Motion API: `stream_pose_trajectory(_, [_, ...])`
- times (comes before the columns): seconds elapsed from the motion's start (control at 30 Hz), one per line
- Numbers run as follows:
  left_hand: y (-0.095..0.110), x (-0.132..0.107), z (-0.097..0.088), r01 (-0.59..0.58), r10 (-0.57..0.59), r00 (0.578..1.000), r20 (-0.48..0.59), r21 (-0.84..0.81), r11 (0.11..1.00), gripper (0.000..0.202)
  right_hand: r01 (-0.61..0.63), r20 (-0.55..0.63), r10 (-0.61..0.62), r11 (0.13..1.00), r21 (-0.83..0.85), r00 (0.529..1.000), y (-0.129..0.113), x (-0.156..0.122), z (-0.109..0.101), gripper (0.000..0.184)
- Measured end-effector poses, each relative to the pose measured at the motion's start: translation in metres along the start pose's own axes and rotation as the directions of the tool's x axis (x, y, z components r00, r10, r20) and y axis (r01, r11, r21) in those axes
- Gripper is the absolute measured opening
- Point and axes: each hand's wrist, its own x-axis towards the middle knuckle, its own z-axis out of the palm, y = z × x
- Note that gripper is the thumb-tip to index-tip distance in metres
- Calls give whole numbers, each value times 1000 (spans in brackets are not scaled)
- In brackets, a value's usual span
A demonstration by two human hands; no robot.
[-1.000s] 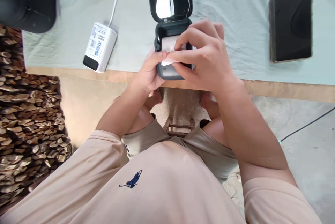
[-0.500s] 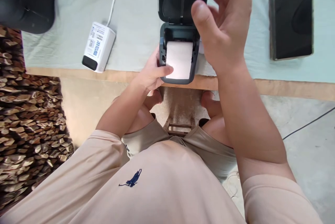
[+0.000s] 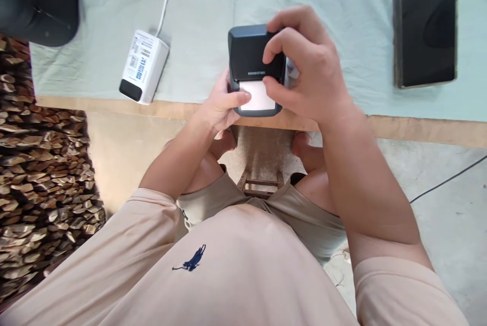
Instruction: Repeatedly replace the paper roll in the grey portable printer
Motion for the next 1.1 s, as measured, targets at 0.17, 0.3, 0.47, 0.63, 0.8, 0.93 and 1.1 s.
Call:
stream_pose_trajectory(0.17, [-1,-4,-1,-53,50,998,46,65,996,78,144,-63,-144,990,-8,988,5,-1,-5,16])
stream_pose_trajectory(0.3, [-5,-1,-3,-147,150,974,172,-33,989,54,98,20,-96,988,-122,995,9,-1,-9,57])
stream_pose_trajectory(0.47, [-5,-2,2,-142,152,970,189,-64,988,43,-5,116,21,990,-139,993,6,-2,-14,79])
stream_pose_trajectory(0.63, [-1,-6,6,-112,124,985,123,-101,989,38,-18,157,35,994,-107,987,0,0,-14,65])
stream_pose_trajectory(0.8, [-2,0,2,-77,83,990,112,-55,996,35,13,141,-3,997,-70,990,8,1,-19,67])
stream_pose_trajectory(0.93, [3,1,5,-34,55,984,169,-126,991,48,60,159,-45,994,-91,986,12,4,-24,57])
stream_pose_trajectory(1.1, [9,2,8,17,10,988,156,-167,986,49,58,153,-46,996,-72,987,9,5,-26,46])
